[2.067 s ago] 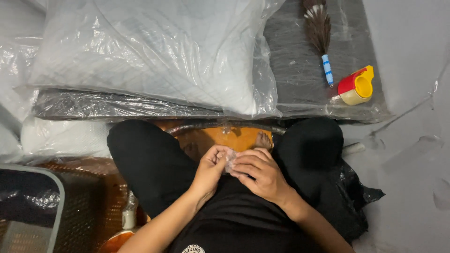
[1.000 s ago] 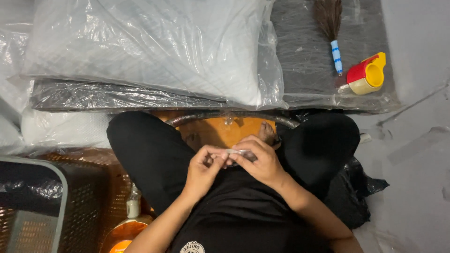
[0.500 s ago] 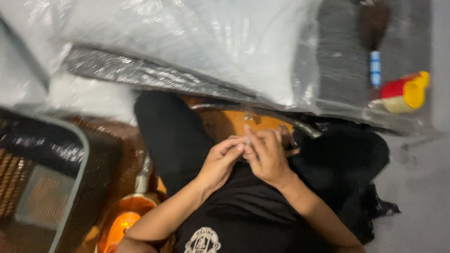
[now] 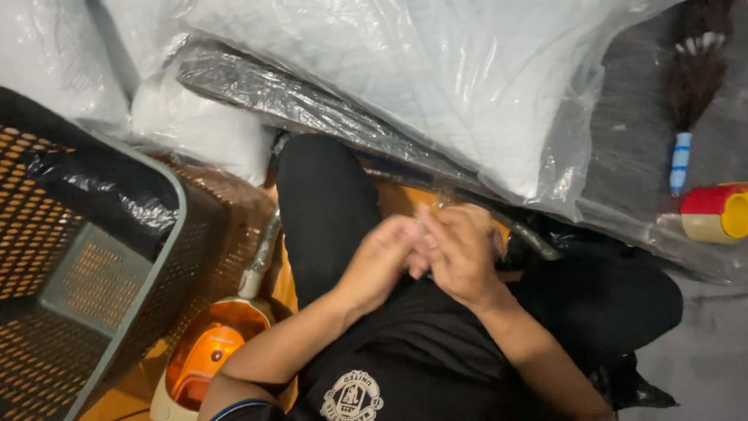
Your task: The person wraps a white pillow in a clear plastic bag, folding the edges and sealing the opening by hand. They then use a small brush to smooth the plastic surface and apply tape to secure the package.
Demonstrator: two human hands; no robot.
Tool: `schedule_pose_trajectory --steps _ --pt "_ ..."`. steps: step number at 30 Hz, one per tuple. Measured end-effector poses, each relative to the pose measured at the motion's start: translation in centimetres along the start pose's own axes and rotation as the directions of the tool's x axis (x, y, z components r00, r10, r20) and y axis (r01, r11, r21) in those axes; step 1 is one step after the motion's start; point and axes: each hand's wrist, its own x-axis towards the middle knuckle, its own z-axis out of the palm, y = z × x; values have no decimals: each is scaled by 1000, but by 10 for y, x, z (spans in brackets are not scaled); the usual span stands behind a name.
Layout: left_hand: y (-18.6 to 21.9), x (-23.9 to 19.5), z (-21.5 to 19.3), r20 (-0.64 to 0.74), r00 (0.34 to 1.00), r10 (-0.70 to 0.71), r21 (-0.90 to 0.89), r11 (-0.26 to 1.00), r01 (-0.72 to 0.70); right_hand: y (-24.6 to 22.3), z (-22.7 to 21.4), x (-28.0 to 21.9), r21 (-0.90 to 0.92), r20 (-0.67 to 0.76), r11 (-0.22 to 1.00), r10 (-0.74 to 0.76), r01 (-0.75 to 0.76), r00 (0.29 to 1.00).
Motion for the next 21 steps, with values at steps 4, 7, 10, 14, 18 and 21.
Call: schedule_pose_trajectory --steps 4,7,10,14,18,21 --pt "63 7 -10 -181 954 238 165 964 -209 -15 3 27 205 155 977 -92 59 984" --pt "109 17 -44 -234 736 635 351 761 -545 -4 -13 36 75 37 995 56 -58 998" --pt "138 31 -142 -3 373 928 973 89 -214 37 -45 19 -39 -274 941 314 -337 909" --pt "107 75 -343 15 390 921 995 -53 87 131 -77 5 -156 -464 887 323 -435 825" --pt "74 102 -376 -56 590 806 973 -89 213 227 -74 -46 145 -218 580 809 -802 546" --pt "94 132 -364 -565 454 689 822 429 374 238 -69 -50 449 -73 301 951 -841 302"
